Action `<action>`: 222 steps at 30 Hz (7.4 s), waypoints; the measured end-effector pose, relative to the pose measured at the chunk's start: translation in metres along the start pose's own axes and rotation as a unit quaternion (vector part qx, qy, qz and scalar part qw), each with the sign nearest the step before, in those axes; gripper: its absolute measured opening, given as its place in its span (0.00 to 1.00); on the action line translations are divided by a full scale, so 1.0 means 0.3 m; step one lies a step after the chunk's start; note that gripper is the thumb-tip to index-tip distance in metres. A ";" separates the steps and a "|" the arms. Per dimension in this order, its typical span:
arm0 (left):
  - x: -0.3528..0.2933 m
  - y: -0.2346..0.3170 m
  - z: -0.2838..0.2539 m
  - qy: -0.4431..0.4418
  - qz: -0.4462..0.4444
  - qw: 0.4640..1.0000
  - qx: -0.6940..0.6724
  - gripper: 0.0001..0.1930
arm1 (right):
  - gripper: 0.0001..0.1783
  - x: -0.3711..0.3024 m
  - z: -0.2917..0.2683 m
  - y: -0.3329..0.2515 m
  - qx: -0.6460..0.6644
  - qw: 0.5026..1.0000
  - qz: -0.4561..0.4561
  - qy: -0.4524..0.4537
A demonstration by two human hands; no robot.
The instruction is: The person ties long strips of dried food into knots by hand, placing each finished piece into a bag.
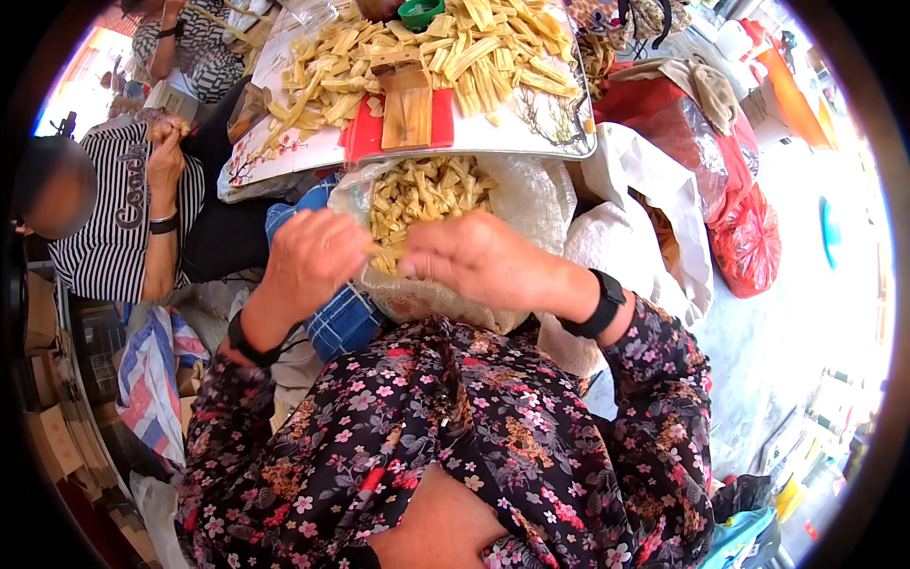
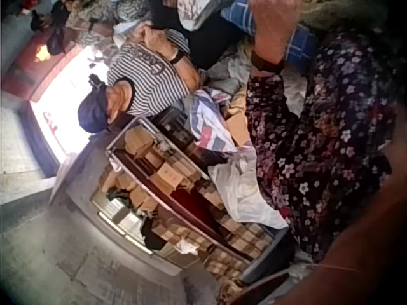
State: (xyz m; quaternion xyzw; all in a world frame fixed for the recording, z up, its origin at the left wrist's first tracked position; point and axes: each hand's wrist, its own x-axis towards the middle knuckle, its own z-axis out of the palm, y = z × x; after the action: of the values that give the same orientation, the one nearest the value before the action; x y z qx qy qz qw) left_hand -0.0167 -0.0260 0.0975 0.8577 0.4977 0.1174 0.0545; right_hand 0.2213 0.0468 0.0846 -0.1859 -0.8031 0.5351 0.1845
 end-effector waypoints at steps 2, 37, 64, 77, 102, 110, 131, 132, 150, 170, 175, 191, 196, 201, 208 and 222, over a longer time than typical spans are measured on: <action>0.057 -0.062 0.060 0.084 -0.022 0.995 -0.050 0.08 | 0.10 0.060 -0.018 0.049 -0.017 0.998 -0.004 0.064; 0.146 -0.111 0.317 0.139 -0.179 0.898 -0.377 0.17 | 0.07 0.204 -0.006 0.223 -0.241 0.917 -0.115 0.297; 0.123 -0.007 0.232 0.346 -0.106 0.923 -0.132 0.13 | 0.12 0.141 0.098 0.136 0.224 0.959 0.006 0.176; 0.107 -0.059 0.231 0.189 -0.100 0.734 -0.645 0.09 | 0.11 0.094 0.028 0.091 0.227 0.967 -0.005 0.112; 0.136 0.033 0.140 0.215 -0.059 0.972 -0.074 0.24 | 0.09 0.089 -0.005 0.176 0.165 0.981 0.043 0.094; 0.086 -0.059 0.208 0.107 -0.038 0.994 0.009 0.05 | 0.14 0.069 0.078 0.169 0.067 0.994 0.052 0.066; 0.325 -0.376 0.236 0.216 -0.203 0.929 -0.223 0.10 | 0.17 0.407 -0.161 0.374 0.062 0.959 0.074 0.266; 0.337 -0.396 0.241 0.212 -0.213 0.916 -0.264 0.10 | 0.17 0.421 -0.177 0.395 0.056 0.962 0.077 0.255; 0.383 -0.381 0.226 0.119 -0.330 0.933 -0.083 0.15 | 0.18 0.405 -0.173 0.366 -0.261 0.916 0.105 0.286; 0.231 -0.124 0.275 0.195 -0.187 0.526 -0.806 0.16 | 0.23 0.228 -0.387 0.340 -0.159 0.920 0.105 0.342; 0.206 -0.100 0.305 0.240 -0.174 0.516 -0.804 0.11 | 0.29 0.187 -0.099 0.182 0.133 0.962 0.194 0.140; 0.018 0.030 0.402 0.172 -0.232 0.597 -0.749 0.19 | 0.20 0.014 0.270 0.274 0.289 0.942 0.162 0.059; -0.007 0.041 0.344 0.108 -0.199 0.623 -0.749 0.19 | 0.17 -0.020 0.270 0.248 0.040 0.997 0.001 0.066; 0.064 -0.089 0.398 0.047 -0.175 0.752 -0.633 0.17 | 0.18 -0.020 0.197 0.314 0.000 0.995 0.092 0.046; 0.319 -0.187 0.620 -0.118 -0.082 0.976 -0.166 0.24 | 0.12 -0.152 0.043 0.498 -0.002 0.969 0.151 0.195; 0.132 -0.460 0.585 -0.294 -0.259 0.919 -0.043 0.31 | 0.10 -0.554 -0.320 0.780 -0.055 0.820 0.298 0.485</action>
State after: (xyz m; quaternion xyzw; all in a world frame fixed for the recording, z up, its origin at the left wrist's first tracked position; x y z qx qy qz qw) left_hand -0.0691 0.0813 -0.0954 0.6916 0.6582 -0.1371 0.2640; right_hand 0.4359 0.1241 -0.1144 -0.6618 -0.5433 0.3593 0.3712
